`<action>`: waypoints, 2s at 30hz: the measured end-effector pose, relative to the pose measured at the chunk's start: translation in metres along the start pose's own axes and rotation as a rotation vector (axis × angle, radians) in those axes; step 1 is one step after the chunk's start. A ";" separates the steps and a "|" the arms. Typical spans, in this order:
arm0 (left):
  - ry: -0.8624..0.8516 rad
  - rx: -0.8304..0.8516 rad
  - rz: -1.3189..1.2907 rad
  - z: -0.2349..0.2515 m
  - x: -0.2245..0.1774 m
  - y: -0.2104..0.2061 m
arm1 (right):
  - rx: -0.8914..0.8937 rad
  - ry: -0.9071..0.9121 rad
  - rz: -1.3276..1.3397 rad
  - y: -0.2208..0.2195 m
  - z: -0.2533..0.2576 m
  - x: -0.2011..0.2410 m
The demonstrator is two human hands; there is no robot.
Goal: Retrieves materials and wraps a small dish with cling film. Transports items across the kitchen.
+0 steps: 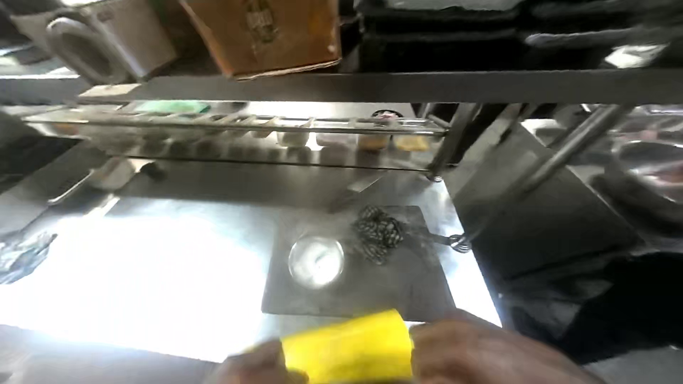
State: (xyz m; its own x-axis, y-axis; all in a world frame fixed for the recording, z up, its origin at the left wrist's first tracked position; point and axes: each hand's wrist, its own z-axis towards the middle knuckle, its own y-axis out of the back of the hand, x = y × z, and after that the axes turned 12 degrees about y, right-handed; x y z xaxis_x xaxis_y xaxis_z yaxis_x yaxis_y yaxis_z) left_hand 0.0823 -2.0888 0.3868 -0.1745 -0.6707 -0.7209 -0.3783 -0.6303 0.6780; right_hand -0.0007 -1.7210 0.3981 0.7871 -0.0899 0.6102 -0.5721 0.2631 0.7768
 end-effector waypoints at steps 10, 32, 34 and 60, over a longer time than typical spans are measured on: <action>0.193 -0.174 -0.967 0.198 0.151 -0.002 | -0.822 -0.349 0.919 -0.027 0.139 -0.206; 0.492 0.057 -0.475 0.162 0.147 -0.024 | -0.298 -0.480 0.114 -0.100 0.101 -0.178; 0.408 0.041 -0.505 0.157 0.147 -0.031 | -0.341 -0.507 0.201 -0.105 0.091 -0.164; 0.629 -0.386 -0.976 0.076 -0.023 0.059 | -1.140 -1.020 1.263 -0.116 0.091 -0.032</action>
State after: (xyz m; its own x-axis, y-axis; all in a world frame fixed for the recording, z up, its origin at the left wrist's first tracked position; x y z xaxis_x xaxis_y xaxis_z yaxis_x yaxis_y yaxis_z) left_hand -0.0053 -2.0811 0.4324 0.5422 0.1439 -0.8278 0.2086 -0.9774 -0.0333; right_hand 0.0200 -1.8359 0.3024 -0.5124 0.2972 0.8057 0.1118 0.9533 -0.2806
